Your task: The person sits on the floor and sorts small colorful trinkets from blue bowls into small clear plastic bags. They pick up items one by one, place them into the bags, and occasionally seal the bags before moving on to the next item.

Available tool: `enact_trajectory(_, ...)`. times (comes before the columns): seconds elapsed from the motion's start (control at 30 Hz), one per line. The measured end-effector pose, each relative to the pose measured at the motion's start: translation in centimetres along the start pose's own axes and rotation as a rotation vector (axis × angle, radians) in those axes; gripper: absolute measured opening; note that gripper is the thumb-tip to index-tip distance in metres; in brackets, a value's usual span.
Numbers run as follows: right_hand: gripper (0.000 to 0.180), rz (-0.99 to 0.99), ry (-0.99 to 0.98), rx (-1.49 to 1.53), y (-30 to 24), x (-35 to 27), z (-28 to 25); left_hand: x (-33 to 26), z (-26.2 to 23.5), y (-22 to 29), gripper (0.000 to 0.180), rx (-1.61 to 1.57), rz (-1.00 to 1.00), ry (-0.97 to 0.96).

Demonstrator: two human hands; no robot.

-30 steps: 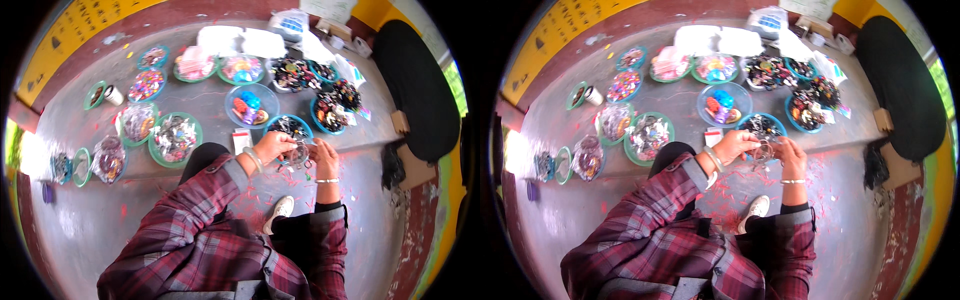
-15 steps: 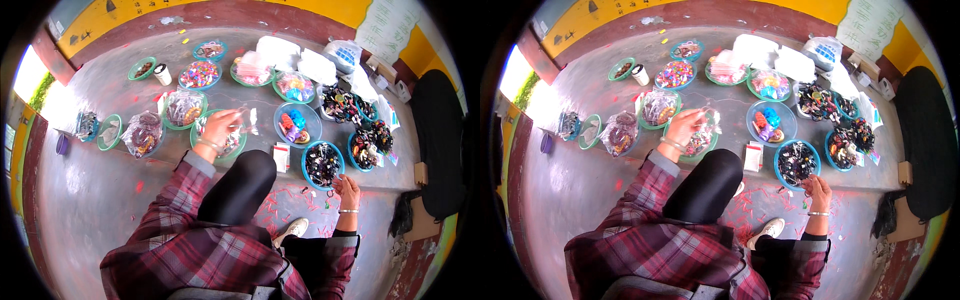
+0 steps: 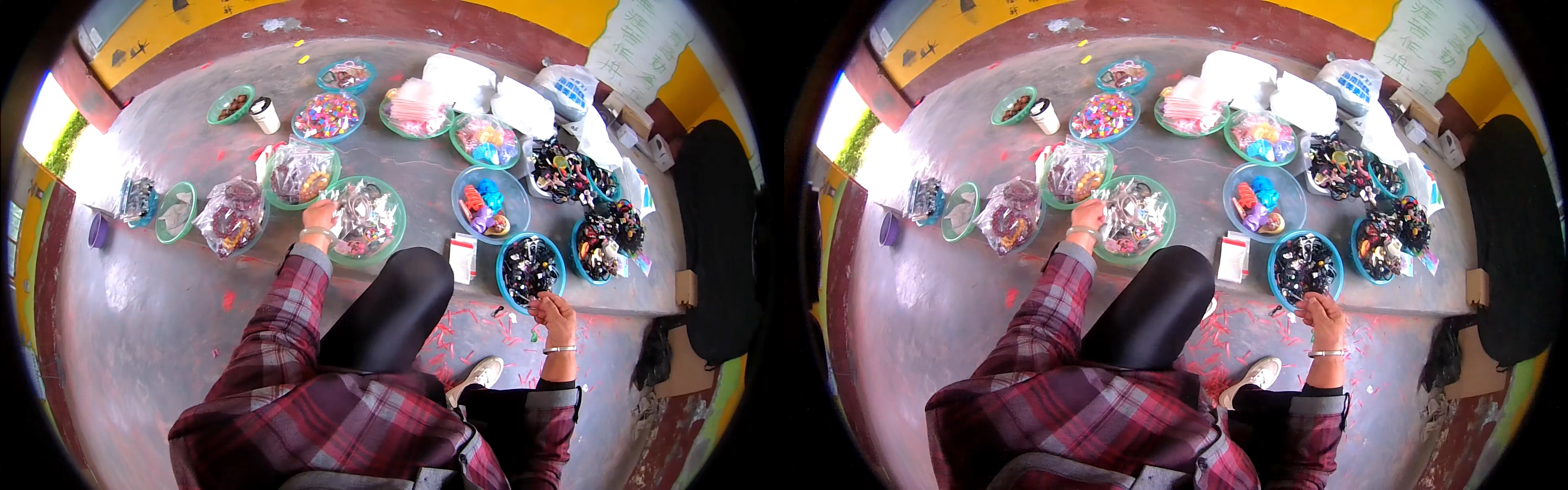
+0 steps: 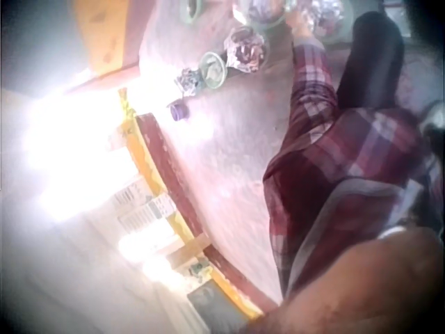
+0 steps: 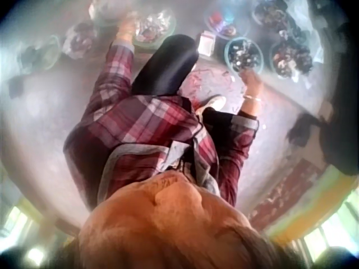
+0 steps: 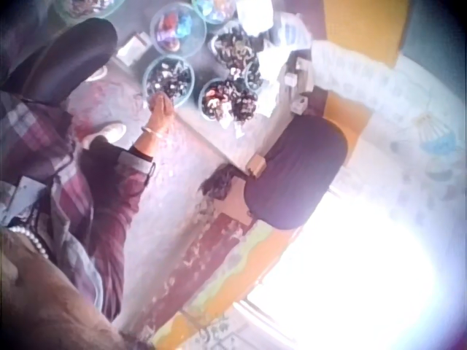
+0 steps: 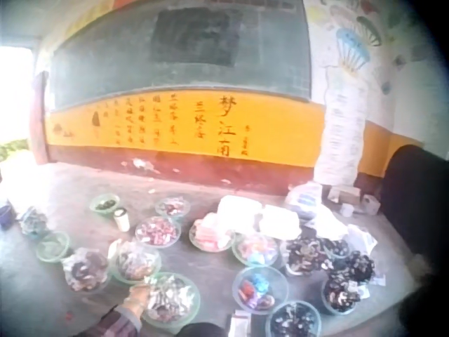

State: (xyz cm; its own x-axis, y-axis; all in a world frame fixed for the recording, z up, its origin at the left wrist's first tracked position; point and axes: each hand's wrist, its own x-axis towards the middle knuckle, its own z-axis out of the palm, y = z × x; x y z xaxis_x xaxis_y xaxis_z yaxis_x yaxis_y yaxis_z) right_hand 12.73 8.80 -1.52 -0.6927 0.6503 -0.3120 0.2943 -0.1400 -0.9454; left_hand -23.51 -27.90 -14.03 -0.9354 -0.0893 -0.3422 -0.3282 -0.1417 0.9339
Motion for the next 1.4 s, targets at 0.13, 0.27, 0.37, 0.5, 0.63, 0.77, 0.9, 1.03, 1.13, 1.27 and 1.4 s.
enact_trajectory(0.13, 0.018, -0.060, 0.033, 0.031, -0.5, -0.1, -0.5, 0.9, 0.8, 1.0, 0.018, 0.434, 0.480, 0.316)
enact_trajectory(0.27, 0.017, -0.110, 0.157, 0.121, -0.7, 0.6, -2.4, -5.3, 7.5, 8.7, 0.017, 0.073, 0.345, 0.014)
enact_trajectory(0.37, 0.021, -0.136, 0.275, 0.222, -2.0, 0.2, -2.4, -9.8, 13.0, 12.8, 0.021, -0.037, 0.369, -0.156)
enact_trajectory(0.5, 0.026, -0.153, 0.339, 0.331, -1.9, 0.5, -3.2, -16.4, 21.0, 13.6, 0.025, -0.162, 0.336, -0.573)
enact_trajectory(0.63, 0.028, -0.116, 0.356, 0.294, -1.3, 1.1, -3.8, -20.0, 26.6, 4.9, 0.027, 0.055, 0.261, -0.729)
enact_trajectory(0.77, 0.028, -0.102, 0.318, 0.258, -1.1, 0.8, -5.2, -20.2, 24.7, -9.8, 0.019, 0.342, -0.067, -0.512)
enact_trajectory(0.9, 0.027, -0.106, 0.241, 0.249, -1.3, 0.4, -4.1, -14.6, 19.4, -19.6, 0.017, 0.848, -0.010, -0.053)
enact_trajectory(1.03, 0.026, -0.102, 0.245, 0.216, -1.8, -0.2, -4.2, -14.3, 20.4, -19.2, 0.027, 0.699, -0.005, -0.039)
enact_trajectory(1.13, 0.025, -0.109, 0.236, 0.222, -2.2, -0.1, -3.8, -14.4, 21.0, -18.5, 0.030, 0.799, 0.053, -0.138)
enact_trajectory(1.27, 0.025, -0.105, 0.220, 0.215, -2.3, 0.1, -3.4, -14.0, 21.3, -18.8, 0.032, 0.881, 0.036, -0.149)
enact_trajectory(1.4, 0.025, -0.082, 0.211, 0.188, -2.3, 0.4, -3.1, -12.7, 21.5, -19.9, 0.028, 0.835, -0.021, -0.199)
